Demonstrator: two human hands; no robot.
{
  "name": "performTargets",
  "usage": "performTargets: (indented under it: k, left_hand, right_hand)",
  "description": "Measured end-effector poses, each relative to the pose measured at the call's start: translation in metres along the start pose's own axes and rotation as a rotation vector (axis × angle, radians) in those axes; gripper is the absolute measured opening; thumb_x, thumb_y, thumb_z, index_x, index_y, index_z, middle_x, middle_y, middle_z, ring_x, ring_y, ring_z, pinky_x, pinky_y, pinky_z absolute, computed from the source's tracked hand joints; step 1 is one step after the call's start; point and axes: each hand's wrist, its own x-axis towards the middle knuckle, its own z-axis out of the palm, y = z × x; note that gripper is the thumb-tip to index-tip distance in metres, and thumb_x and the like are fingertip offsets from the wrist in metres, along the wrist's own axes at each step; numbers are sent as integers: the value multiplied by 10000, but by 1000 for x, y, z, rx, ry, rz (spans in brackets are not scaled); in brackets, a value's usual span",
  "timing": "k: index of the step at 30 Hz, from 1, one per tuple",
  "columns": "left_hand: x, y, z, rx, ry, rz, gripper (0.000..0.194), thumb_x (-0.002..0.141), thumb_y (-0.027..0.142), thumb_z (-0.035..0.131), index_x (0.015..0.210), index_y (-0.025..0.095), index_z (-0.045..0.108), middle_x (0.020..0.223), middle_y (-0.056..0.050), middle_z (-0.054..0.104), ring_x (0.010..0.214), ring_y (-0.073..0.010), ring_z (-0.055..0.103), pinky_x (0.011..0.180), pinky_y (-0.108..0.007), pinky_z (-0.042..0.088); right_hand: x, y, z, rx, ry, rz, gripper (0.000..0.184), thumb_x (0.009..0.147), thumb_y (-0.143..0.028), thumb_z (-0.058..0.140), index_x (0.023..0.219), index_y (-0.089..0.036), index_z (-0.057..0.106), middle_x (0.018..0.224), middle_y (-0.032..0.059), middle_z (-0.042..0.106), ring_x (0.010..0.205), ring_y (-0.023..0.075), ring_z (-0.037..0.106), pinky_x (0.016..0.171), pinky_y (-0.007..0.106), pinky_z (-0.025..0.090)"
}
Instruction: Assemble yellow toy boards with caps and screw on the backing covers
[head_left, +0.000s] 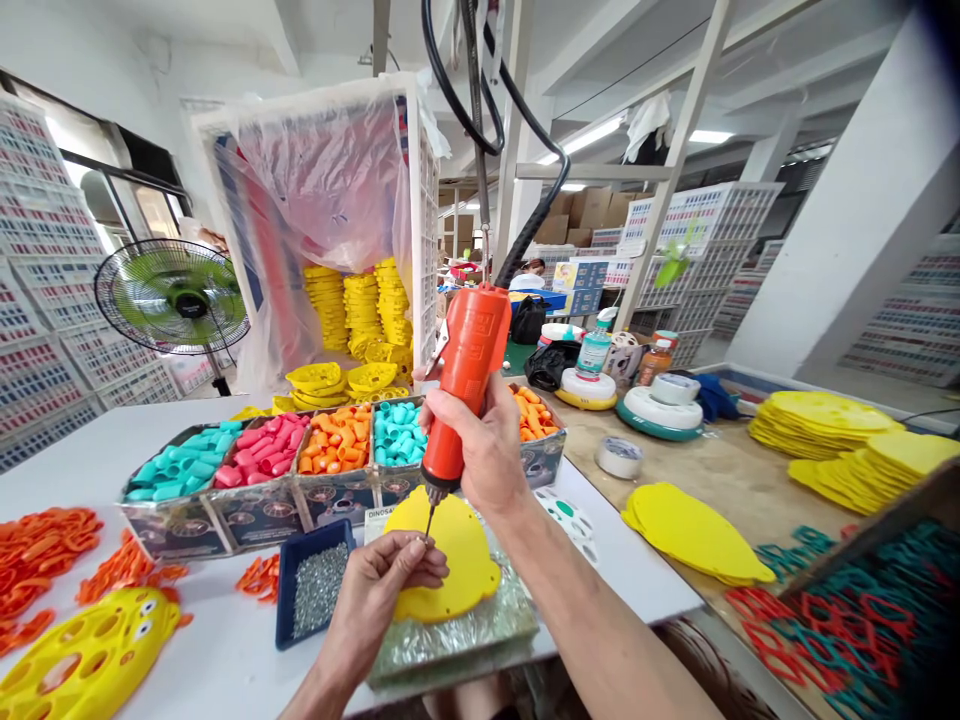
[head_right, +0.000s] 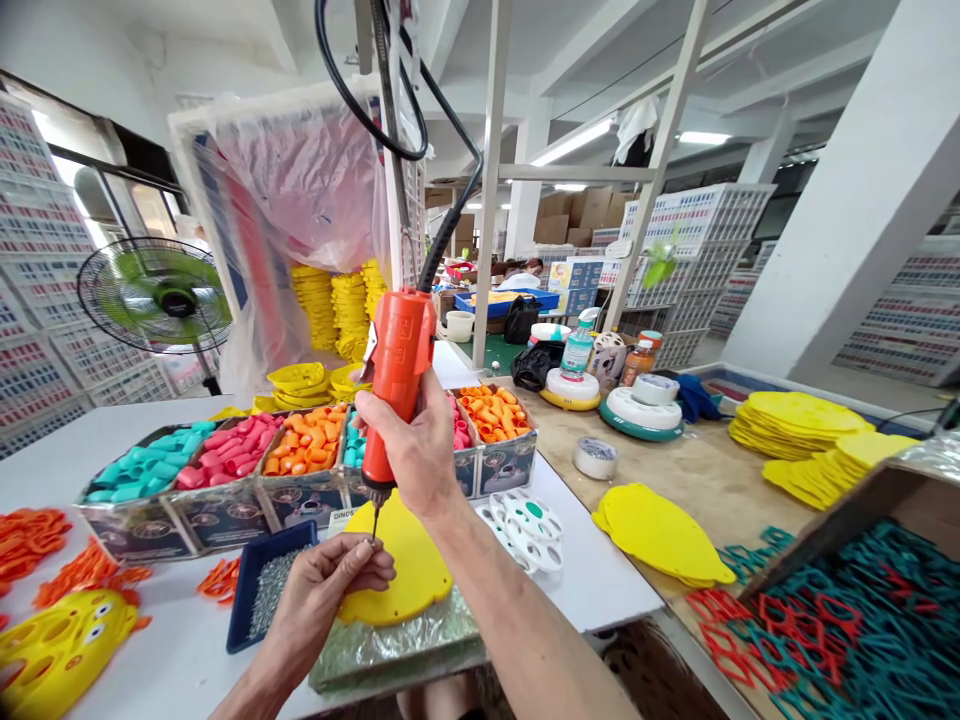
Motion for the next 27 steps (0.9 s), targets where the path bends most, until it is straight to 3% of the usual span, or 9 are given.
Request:
performTargets:
  k: [7,13,20,27]
  left_hand:
    - [-1,5,4,-6,4,0,330,797,460,799,831,132,771,817,-102,813,734,-195,747,725,-278,615]
    - [0,6,5,-35,-11,-4,335,802,458,799,832,126,770,806,-100,814,716,-181,744,718,-266,613]
    - [1,5,4,-47,-8,-10,346,785,457,815,869,124,773,816,-95,817,743,-190,758,725,-270,621]
    - [4,4,3,-37,13,-30,370,759,472,831,882,127,776,839,-103,822,776,-215,771,735,-289,631]
  right_hand:
    - [0,-2,-2,-19,10,22,340,804,-255,731,1113,-257,592,1008,2,718,581,105,600,536,249,507]
    - [-3,3,0,13,31,20,304,791,-243,747,1053,-239,593,874,-28,676,582,108,602,543,248,509]
    - [0,3,1,3,41,8,269,791,-231,739,1016,-235,591,950,-12,712,574,106,602,535,249,505]
    - [4,3,0,-2,20,7,337,795,-260,738,1102,-252,598,990,1,719,573,104,598,534,251,507]
